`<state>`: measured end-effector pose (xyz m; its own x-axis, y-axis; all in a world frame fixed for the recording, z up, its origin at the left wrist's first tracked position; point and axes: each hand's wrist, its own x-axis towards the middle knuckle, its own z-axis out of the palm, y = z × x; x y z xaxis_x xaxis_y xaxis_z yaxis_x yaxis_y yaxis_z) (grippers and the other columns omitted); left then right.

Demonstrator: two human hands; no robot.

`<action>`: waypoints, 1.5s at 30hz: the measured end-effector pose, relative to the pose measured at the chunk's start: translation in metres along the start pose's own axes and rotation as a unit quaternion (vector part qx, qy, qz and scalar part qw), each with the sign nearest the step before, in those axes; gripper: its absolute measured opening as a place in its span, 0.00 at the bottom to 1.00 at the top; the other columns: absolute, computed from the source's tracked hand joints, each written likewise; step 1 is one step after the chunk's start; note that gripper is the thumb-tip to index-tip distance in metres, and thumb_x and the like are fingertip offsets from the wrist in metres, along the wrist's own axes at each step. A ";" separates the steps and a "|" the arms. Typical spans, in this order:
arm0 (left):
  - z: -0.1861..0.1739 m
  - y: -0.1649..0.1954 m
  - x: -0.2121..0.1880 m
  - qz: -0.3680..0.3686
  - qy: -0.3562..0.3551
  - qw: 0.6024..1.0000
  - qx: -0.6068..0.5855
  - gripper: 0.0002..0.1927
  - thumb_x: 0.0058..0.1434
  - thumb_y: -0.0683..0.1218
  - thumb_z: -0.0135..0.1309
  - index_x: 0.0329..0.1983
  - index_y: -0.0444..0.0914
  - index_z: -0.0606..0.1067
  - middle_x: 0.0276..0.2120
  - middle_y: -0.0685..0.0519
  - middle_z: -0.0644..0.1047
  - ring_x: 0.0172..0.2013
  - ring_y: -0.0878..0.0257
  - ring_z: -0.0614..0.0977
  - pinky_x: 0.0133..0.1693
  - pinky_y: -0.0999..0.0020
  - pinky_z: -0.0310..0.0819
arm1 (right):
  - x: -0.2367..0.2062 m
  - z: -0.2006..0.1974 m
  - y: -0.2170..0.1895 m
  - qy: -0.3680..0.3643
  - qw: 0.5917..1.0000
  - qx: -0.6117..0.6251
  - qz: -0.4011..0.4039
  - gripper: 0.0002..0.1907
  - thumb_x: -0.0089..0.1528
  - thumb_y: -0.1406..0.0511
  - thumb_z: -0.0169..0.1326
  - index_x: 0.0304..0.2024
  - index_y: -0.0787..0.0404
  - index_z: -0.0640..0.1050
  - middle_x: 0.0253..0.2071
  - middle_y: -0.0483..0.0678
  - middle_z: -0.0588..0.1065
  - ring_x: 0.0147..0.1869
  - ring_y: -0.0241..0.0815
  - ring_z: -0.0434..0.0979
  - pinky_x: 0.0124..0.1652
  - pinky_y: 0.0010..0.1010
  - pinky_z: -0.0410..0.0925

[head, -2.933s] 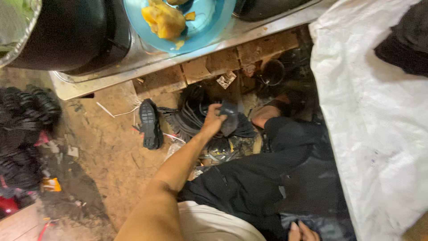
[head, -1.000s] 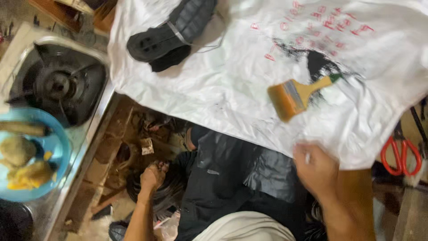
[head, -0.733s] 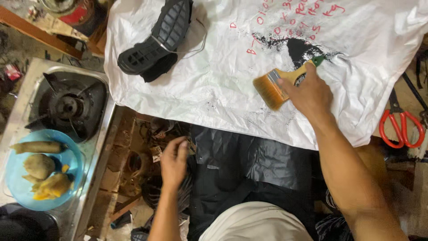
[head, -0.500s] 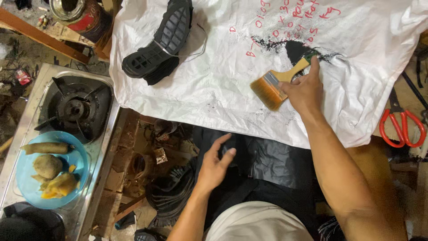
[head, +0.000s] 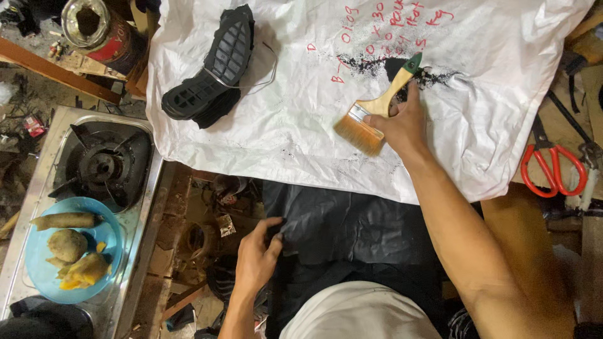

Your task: The person sits at a workbench and uses a wide bristle brush to spread black powder over rubber shoe soles one at a time, turning each sole to coat its surface, then sets the finished soles in a stack on the paper-covered table. Scissors and a plate of food sit nearby on the bench.

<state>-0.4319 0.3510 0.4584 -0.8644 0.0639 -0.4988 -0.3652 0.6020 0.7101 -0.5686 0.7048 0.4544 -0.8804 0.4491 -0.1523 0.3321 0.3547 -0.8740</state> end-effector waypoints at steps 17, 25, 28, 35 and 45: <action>0.041 0.027 0.025 0.412 0.181 0.869 0.208 0.26 0.57 0.42 0.60 0.60 0.41 0.74 0.64 0.40 0.69 0.66 0.39 0.66 0.61 0.45 0.61 | -0.034 -0.055 0.004 -0.063 0.970 -0.184 -0.144 0.18 0.62 0.60 0.65 0.50 0.62 0.80 0.41 0.49 0.81 0.41 0.38 0.82 0.42 0.30 0.73; 0.065 0.055 0.080 0.464 0.211 0.823 0.250 0.14 0.62 0.43 0.55 0.51 0.46 0.78 0.64 0.46 0.71 0.69 0.42 0.65 0.67 0.38 0.51 | -0.005 -0.080 -0.003 -0.182 0.957 -0.188 -0.122 0.18 0.56 0.62 0.67 0.46 0.63 0.82 0.39 0.49 0.82 0.40 0.38 0.81 0.41 0.31 0.71; 0.059 0.052 0.086 0.475 0.224 0.815 0.244 0.11 0.64 0.43 0.54 0.49 0.45 0.79 0.63 0.47 0.72 0.68 0.42 0.66 0.68 0.37 0.50 | 0.008 -0.082 -0.020 0.037 0.972 -0.159 -0.169 0.15 0.66 0.63 0.64 0.52 0.64 0.82 0.43 0.50 0.81 0.42 0.37 0.81 0.43 0.31 0.72; 0.061 0.059 0.087 0.470 0.216 0.826 0.223 0.12 0.61 0.41 0.56 0.48 0.44 0.79 0.62 0.46 0.73 0.67 0.42 0.66 0.67 0.38 0.52 | 0.034 0.028 -0.068 -0.042 0.969 -0.139 -0.201 0.17 0.60 0.58 0.67 0.35 0.66 0.82 0.28 0.53 0.79 0.29 0.40 0.79 0.33 0.32 0.69; 0.038 0.052 0.085 0.452 0.191 0.845 0.213 0.13 0.60 0.42 0.57 0.49 0.44 0.80 0.60 0.48 0.74 0.68 0.45 0.67 0.67 0.38 0.53 | 0.092 0.016 -0.065 0.145 0.953 -0.150 -0.222 0.16 0.62 0.58 0.67 0.36 0.66 0.83 0.30 0.55 0.81 0.32 0.48 0.83 0.33 0.40 0.71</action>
<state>-0.5111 0.4181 0.4342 -0.8014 0.4380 0.4072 0.5915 0.6814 0.4311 -0.6769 0.7104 0.4899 -0.8403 0.3928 0.3736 0.0687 0.7608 -0.6454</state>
